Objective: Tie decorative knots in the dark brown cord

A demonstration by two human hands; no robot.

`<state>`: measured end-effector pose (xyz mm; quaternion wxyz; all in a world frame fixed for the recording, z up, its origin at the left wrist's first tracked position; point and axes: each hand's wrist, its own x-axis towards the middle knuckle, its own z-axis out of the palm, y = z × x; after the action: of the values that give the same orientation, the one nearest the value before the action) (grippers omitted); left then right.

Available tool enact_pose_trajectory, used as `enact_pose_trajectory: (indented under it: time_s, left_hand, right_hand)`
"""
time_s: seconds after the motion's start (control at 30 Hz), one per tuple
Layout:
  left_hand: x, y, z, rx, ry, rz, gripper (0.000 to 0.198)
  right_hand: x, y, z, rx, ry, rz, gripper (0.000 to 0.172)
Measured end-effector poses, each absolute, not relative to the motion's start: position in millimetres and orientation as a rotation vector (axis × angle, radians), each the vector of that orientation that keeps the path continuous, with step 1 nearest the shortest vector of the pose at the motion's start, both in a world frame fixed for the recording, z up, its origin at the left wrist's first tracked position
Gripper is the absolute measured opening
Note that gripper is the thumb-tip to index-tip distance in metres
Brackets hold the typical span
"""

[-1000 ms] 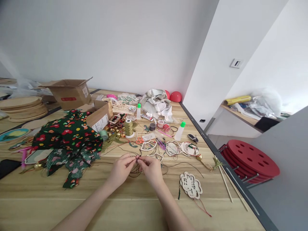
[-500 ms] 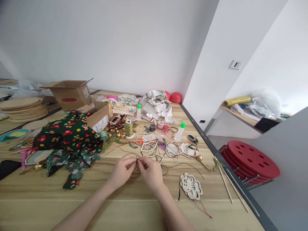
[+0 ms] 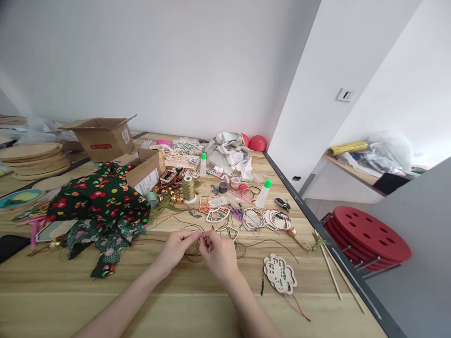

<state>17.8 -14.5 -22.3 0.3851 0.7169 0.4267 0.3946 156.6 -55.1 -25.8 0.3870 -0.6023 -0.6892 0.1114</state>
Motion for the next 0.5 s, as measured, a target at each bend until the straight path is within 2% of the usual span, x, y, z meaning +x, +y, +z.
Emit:
enact_pose_trajectory:
  time_s: [0.23, 0.5]
  left_hand:
    - [17.3, -24.1, -23.3, 2.202, 1.180, 0.964, 0.035]
    - [15.1, -21.8, -20.0, 2.267, 1.238, 1.041, 0.037]
  right_hand:
    - [152.1, -56.3, -23.5, -1.607, -1.802, 0.014, 0.008]
    - [162.4, -52.9, -21.5, -1.490, -1.744, -0.150, 0.009]
